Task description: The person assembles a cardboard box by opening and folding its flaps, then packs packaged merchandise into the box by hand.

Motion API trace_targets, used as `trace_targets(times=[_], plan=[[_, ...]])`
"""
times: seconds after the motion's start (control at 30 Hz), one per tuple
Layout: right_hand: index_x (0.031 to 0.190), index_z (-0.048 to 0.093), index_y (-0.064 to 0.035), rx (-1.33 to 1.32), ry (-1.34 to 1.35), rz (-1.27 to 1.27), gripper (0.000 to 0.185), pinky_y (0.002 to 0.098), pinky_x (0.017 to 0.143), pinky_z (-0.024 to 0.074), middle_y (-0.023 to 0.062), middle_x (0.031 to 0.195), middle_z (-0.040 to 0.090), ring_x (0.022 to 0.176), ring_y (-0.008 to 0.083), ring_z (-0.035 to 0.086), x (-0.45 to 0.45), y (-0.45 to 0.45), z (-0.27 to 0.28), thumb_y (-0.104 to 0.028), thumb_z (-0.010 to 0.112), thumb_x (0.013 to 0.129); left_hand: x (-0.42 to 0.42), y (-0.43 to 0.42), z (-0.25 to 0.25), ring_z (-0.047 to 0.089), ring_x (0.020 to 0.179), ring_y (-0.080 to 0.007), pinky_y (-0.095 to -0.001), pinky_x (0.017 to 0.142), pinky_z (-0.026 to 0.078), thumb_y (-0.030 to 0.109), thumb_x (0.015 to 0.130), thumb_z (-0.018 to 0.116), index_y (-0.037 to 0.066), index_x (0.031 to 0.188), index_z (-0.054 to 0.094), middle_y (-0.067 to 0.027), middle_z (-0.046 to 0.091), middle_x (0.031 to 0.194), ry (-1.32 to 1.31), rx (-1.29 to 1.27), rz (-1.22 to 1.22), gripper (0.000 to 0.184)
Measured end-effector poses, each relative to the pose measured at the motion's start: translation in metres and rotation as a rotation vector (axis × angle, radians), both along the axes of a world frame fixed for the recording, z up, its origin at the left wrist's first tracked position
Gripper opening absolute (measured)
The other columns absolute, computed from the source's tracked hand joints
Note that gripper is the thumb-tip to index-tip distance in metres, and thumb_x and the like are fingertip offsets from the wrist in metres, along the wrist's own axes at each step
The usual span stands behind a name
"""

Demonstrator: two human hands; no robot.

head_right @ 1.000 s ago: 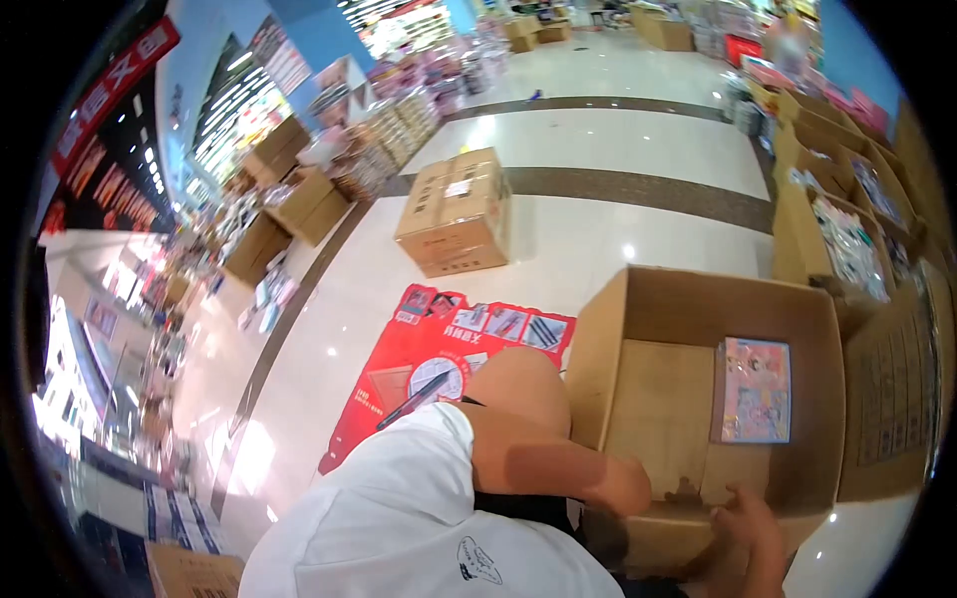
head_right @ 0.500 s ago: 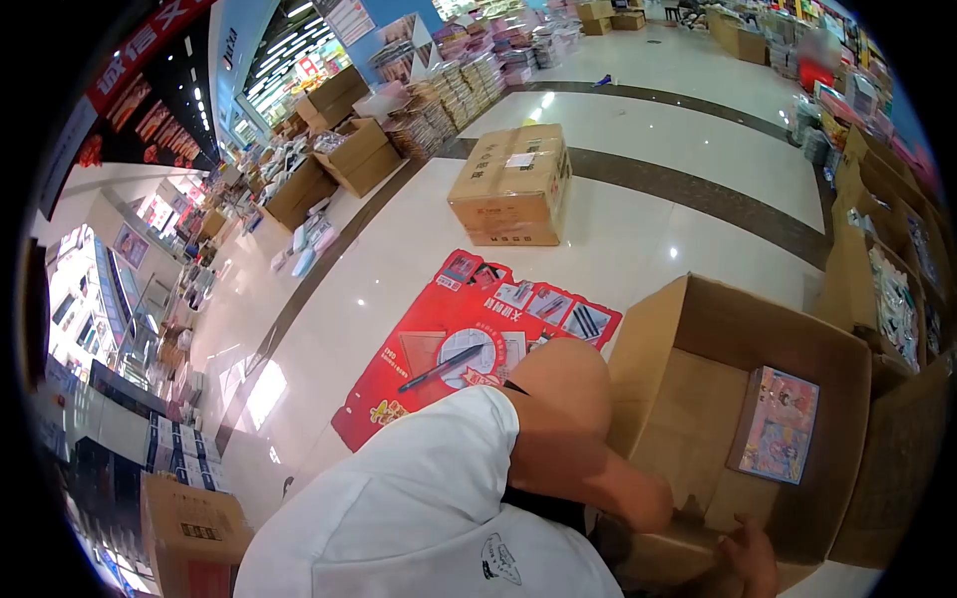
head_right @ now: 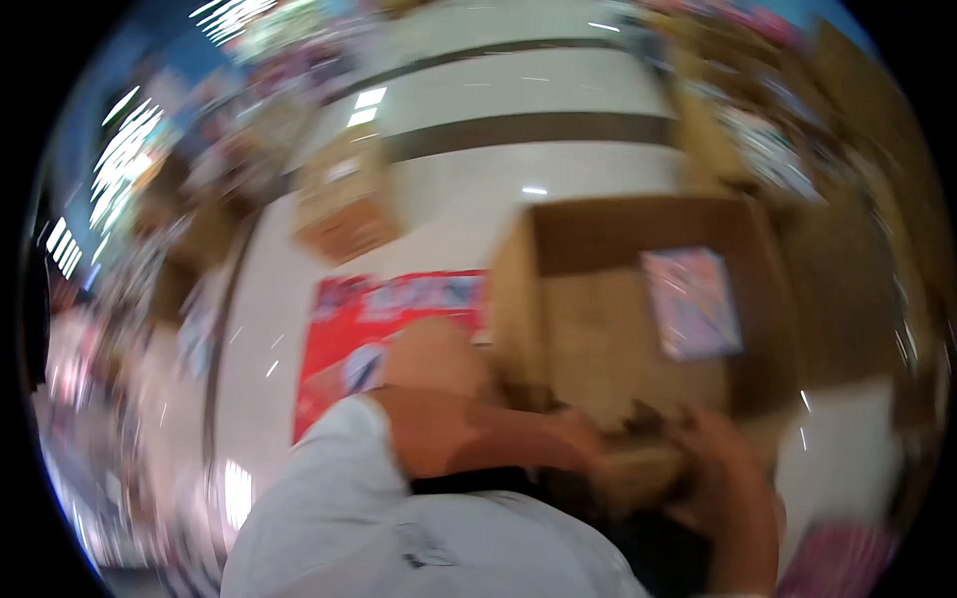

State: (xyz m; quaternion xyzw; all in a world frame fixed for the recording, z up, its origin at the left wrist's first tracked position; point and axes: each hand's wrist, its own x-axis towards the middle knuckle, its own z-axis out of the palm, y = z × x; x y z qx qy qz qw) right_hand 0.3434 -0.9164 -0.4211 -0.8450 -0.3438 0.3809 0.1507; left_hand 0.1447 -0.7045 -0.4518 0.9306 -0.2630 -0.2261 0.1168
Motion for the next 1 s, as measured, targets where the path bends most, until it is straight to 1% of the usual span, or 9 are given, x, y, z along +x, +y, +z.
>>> trace_targets(times=[0.03, 0.1, 0.13, 0.17, 0.23, 0.3, 0.37, 0.53, 1.0], plan=[[0.137, 0.054, -0.0035, -0.087, 0.080, -0.029, 0.067, 0.0420, 0.093, 0.0531, 0.0217, 0.121, 0.067, 0.109, 0.0330, 0.066, -0.012, 0.012, 0.033, -0.039, 0.074, 0.084, -0.010, 0.001, 0.004, 0.072, 0.077, -0.0215, -0.0402, 0.058, 0.055, 0.019, 0.086, 0.062, 0.015, 0.085, 0.074, -0.0061, 0.074, 0.084, -0.018, -0.009, 0.001, 0.013], [0.141, 0.051, -0.0039, -0.032, -0.010, 0.149, 0.068, 0.0440, 0.098, 0.0498, 0.0240, 0.127, 0.064, 0.116, 0.0372, 0.062, -0.010, -0.004, 0.016, -0.044, 0.067, 0.089, -0.021, 0.002, 0.008, 0.072, 0.074, -0.0205, -0.0390, 0.056, 0.055, 0.019, 0.089, 0.060, 0.015, 0.083, 0.073, -0.0057, 0.073, 0.081, -0.128, 0.000, -0.053, 0.015], [0.141, 0.051, -0.0054, -0.005, 0.046, 0.112, 0.069, 0.0442, 0.099, 0.0481, 0.0247, 0.129, 0.062, 0.119, 0.0381, 0.060, -0.015, 0.003, 0.016, -0.047, 0.067, 0.088, -0.031, 0.006, -0.002, 0.072, 0.072, -0.0200, -0.0384, 0.055, 0.055, 0.019, 0.090, 0.058, 0.015, 0.082, 0.073, -0.0055, 0.073, 0.080, -0.332, 0.030, -0.094, 0.017], [0.142, 0.050, -0.0071, -0.089, 0.007, 0.111, 0.069, 0.0451, 0.100, 0.0469, 0.0251, 0.130, 0.061, 0.121, 0.0390, 0.058, -0.020, 0.006, 0.030, -0.047, 0.067, 0.087, -0.009, 0.001, 0.040, 0.074, 0.076, -0.0245, -0.0400, 0.060, 0.057, 0.019, 0.090, 0.057, 0.013, 0.085, 0.074, -0.0090, 0.074, 0.081, 0.091, 0.065, -0.008, 0.018], [0.141, 0.050, -0.0067, -0.057, -0.008, 0.180, 0.071, 0.0463, 0.099, 0.0469, 0.0246, 0.128, 0.061, 0.118, 0.0398, 0.059, -0.012, 0.004, 0.010, -0.044, 0.071, 0.084, -0.004, -0.005, 0.058, 0.073, 0.083, -0.0342, -0.0464, 0.073, 0.057, 0.025, 0.087, 0.062, 0.009, 0.091, 0.074, -0.0128, 0.074, 0.085, 0.186, 0.125, -0.010, 0.020], [0.140, 0.050, -0.0037, -0.083, 0.008, 0.146, 0.068, 0.0452, 0.094, 0.0496, 0.0227, 0.122, 0.065, 0.113, 0.0373, 0.062, -0.003, -0.009, 0.023, -0.037, 0.068, 0.084, 0.010, -0.028, 0.072, 0.071, 0.092, -0.0336, -0.0477, 0.081, 0.055, 0.033, 0.087, 0.067, 0.008, 0.098, 0.072, -0.0146, 0.074, 0.095, 0.303, 0.242, 0.005, 0.028], [0.139, 0.050, -0.0027, -0.104, 0.068, 0.104, 0.067, 0.0446, 0.091, 0.0505, 0.0217, 0.120, 0.066, 0.110, 0.0363, 0.064, 0.004, -0.022, 0.036, -0.034, 0.067, 0.084, 0.017, -0.044, 0.082, 0.070, 0.092, -0.0343, -0.0472, 0.080, 0.055, 0.037, 0.087, 0.067, 0.008, 0.098, 0.072, -0.0153, 0.073, 0.093, 0.259, 0.234, -0.034, 0.031], [0.140, 0.050, -0.0024, -0.115, -0.030, 0.163, 0.068, 0.0433, 0.086, 0.0523, 0.0195, 0.111, 0.070, 0.101, 0.0342, 0.067, -0.001, 0.034, 0.025, -0.034, 0.066, 0.082, 0.013, 0.019, 0.068, 0.069, 0.095, -0.0340, -0.0473, 0.082, 0.054, 0.043, 0.085, 0.068, 0.007, 0.098, 0.070, -0.0153, 0.072, 0.096, 0.199, 0.202, -0.055, 0.038], [0.137, 0.054, -0.0031, -0.105, -0.008, 0.102, 0.066, 0.0440, 0.088, 0.0520, 0.0160, 0.114, 0.069, 0.106, 0.0322, 0.065, 0.002, 0.023, 0.036, -0.036, 0.071, 0.081, 0.025, 0.012, 0.070, 0.069, 0.098, -0.0320, -0.0470, 0.082, 0.053, 0.044, 0.086, 0.069, 0.008, 0.100, 0.069, -0.0138, 0.072, 0.101, 0.313, 0.284, -0.039, 0.039]])
